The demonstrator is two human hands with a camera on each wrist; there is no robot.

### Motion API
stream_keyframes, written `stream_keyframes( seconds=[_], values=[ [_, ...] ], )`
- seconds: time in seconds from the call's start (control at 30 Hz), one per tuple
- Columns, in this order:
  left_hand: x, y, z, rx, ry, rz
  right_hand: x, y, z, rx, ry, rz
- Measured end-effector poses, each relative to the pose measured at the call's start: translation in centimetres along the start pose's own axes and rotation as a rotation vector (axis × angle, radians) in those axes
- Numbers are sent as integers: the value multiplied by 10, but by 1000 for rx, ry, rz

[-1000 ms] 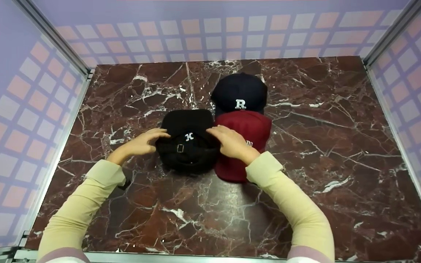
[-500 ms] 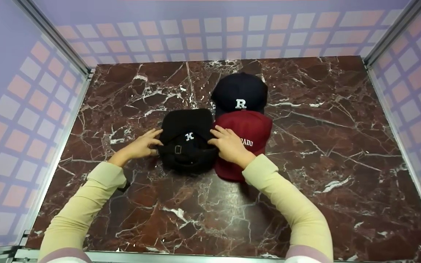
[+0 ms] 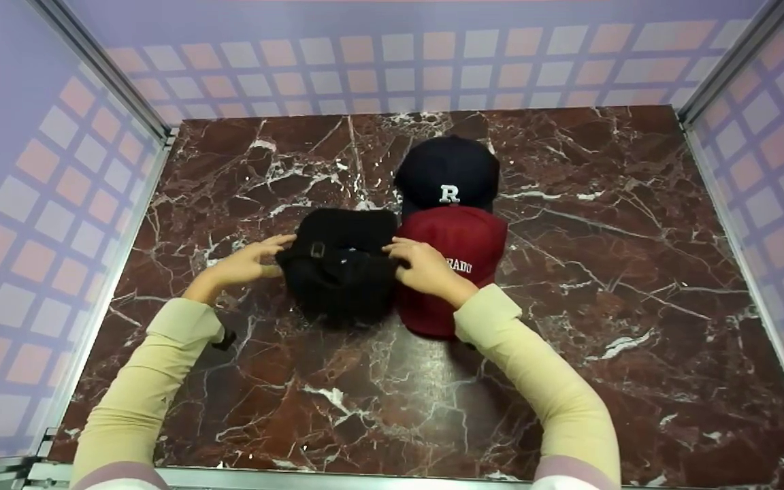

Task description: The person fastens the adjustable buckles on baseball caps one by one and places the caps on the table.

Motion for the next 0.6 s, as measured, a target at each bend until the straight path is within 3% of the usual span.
stream_keyframes(
  seconds=[0.1, 0.3, 0.5, 0.6],
  values=[
    [2, -6, -1, 21, 18, -95, -6, -5, 2, 43, 81, 121],
    [16, -15, -4, 73, -33, -341, -27, -17, 5, 86, 236, 423],
    [23, -19, -5, 173, -24, -543, -19, -18, 11, 209, 272, 771],
    [28, -19, -3, 216, -1, -709, -21, -20, 14, 252, 277, 914]
  ],
)
Point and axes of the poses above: each hand's wrist, its own z-axis towards the middle knuckle, its own y-axis out of the palm, x = y × z, the point moved 1 cm from there along z, towards the middle knuckle, and after that the axes turned 1 degree about x, right-handed, at the moved point
